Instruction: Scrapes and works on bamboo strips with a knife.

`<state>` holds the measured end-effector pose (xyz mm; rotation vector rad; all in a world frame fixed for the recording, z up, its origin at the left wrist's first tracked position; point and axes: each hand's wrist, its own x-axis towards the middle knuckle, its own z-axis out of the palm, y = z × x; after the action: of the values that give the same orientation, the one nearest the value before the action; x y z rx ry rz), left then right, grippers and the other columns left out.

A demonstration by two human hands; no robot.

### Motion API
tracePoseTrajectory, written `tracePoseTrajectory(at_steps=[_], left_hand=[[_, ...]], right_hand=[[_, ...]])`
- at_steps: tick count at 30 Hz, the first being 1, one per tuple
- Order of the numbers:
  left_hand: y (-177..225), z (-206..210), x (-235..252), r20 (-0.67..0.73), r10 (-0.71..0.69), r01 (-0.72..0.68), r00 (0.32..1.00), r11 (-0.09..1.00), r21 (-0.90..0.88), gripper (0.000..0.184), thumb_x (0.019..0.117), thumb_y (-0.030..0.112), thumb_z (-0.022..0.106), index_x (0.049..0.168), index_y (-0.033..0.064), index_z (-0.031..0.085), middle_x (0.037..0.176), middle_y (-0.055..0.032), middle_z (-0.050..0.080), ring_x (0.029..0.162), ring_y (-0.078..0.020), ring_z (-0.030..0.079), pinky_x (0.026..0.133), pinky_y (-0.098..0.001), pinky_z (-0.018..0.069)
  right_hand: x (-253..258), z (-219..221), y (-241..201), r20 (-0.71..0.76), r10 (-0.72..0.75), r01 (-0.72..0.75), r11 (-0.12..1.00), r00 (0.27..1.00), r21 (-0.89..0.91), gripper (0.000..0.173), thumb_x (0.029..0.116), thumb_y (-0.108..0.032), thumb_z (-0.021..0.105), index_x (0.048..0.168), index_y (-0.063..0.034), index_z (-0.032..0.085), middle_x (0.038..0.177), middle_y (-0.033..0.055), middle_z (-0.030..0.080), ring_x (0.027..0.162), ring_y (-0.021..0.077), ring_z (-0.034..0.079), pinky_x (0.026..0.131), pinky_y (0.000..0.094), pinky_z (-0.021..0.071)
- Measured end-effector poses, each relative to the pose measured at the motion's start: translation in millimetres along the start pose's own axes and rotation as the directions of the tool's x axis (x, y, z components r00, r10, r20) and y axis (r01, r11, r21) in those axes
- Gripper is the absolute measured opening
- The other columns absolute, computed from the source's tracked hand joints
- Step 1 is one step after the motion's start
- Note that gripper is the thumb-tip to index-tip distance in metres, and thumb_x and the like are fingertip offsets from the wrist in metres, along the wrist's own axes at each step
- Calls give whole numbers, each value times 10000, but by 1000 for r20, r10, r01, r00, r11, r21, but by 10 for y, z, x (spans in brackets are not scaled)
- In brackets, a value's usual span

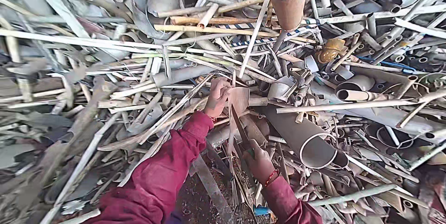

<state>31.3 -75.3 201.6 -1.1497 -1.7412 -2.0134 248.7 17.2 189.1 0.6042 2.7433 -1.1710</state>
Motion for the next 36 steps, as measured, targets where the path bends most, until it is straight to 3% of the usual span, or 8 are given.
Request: tracePoseTrajectory(at_steps=[4,8,14,19,23,27,32,36], left_hand=[[2,-128,-328,-128,-651,542,749,711,-448,419,1132,163,323,1512,-6,267,1413,-212,462,1152,-230,615,962,-353,539],[41,-180,-557,172,-813,831,556,549,-89,493,1144,246,290,1504,-87,347,1553,-274,378,1383,-316,470,1129,-393,402],[-8,-503,-375,207,-749,709,630,663,242,449,1040,-55,441,1487,-26,417,1490,-227,488,1218,-237,588,924,-358,499],[-193,-835,-272,250,-625,343,740,670,659,408,1027,236,634,1344,-21,622,1409,-222,584,1288,-318,579,1122,-447,418],[-323,-1038,-379,160,-763,262,627,399,879,635,1079,535,395,1358,10,619,1471,-196,550,1444,-375,425,1194,-549,295],[-587,-1352,-602,204,-888,142,412,284,948,639,1036,495,550,1461,19,523,1551,-218,455,1506,-411,303,1236,-555,187],[-749,-1280,-873,129,-981,98,143,144,985,656,1015,380,639,1532,36,426,1532,-262,455,1441,-419,419,1190,-591,288],[-551,-898,-804,-98,-949,68,301,-81,994,510,979,222,643,1384,-74,546,1435,-300,527,1349,-447,507,1095,-620,400]], right_hand=[[135,288,-181,161,28,-21,999,987,-49,445,1083,-154,501,1504,-24,441,1231,272,652,1115,402,659,996,546,493],[325,529,-151,257,77,-51,993,963,-107,440,1082,-160,503,1498,-22,468,1370,269,597,1292,393,579,1102,537,426],[389,727,-159,197,-10,-20,989,980,147,441,1078,-171,523,1492,-28,474,1181,216,681,925,327,696,879,488,547],[371,738,-231,198,-50,30,994,979,101,464,1090,-174,497,1529,-39,431,1182,228,680,949,350,699,909,508,539],[394,752,-273,218,0,-11,999,976,48,454,1090,-178,493,1522,-48,444,1232,234,672,1074,366,684,980,519,514],[397,765,-291,172,113,-131,986,979,101,452,1090,-177,485,1517,-41,433,1257,241,657,1086,359,686,972,509,526],[317,643,-322,153,98,-114,988,983,101,437,1092,-186,491,1499,-36,440,1197,239,665,993,345,703,915,496,547],[278,582,-307,113,92,-104,988,989,112,450,1084,-172,501,1503,-27,429,1176,239,670,976,345,704,900,495,553]])
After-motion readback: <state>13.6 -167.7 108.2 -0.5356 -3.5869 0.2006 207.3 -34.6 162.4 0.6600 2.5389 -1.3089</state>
